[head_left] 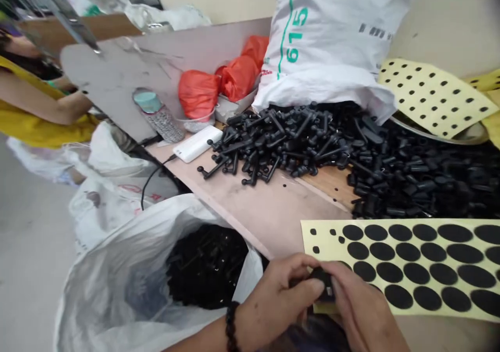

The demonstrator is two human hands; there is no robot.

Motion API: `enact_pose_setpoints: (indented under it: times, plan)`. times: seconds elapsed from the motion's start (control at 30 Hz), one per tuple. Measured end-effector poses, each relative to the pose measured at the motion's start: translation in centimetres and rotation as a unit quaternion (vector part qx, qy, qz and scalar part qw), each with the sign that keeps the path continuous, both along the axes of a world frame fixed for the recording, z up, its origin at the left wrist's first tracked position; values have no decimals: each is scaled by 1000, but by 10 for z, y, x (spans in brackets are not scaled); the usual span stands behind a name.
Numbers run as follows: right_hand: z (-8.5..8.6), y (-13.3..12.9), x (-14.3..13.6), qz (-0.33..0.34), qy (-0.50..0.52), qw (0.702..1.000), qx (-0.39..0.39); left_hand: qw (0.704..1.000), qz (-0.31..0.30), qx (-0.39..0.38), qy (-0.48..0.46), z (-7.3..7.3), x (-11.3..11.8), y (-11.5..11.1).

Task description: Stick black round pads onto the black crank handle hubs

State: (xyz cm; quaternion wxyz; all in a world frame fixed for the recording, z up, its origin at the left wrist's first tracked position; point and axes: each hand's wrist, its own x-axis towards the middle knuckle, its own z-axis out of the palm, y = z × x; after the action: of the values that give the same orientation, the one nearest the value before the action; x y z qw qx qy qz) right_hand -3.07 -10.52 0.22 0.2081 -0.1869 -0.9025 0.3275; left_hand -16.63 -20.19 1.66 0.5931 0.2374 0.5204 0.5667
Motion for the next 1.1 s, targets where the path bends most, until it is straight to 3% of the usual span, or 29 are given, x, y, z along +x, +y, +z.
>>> enact_pose_setpoints:
  times: [0.1,0.2,0.23,0.33,0.37,0.43,0.53,0.67,0.87,1.1]
  plan:
    - [6,-6,3,94,-29,990,99,999,-36,-8,-8,0,-10,-23]
    - [23,4,13,48,-76,993,75,982,-115,-42,143,-7,-42,-54]
    - [28,10,19,20,-86,995,46,957,-130,-61,252,-13,-56,-65]
    - [33,25,37,-35,-144,989,-8,807,-76,-79,580,-28,-88,-83]
    - [31,27,41,-40,-164,986,0,763,-62,-61,640,-29,-90,-82]
    - [22,24,46,-47,-184,981,46,714,-79,37,695,-25,-77,-71]
    - [4,13,44,-70,-179,972,133,699,-145,168,680,-12,-31,-35]
    - [-7,2,38,-79,-161,964,197,664,-210,140,704,-11,16,6]
    - [6,1,39,-70,-118,987,79,630,-231,135,729,-24,17,9]
    - [7,2,32,-102,-162,974,122,629,-227,131,732,-26,18,8]
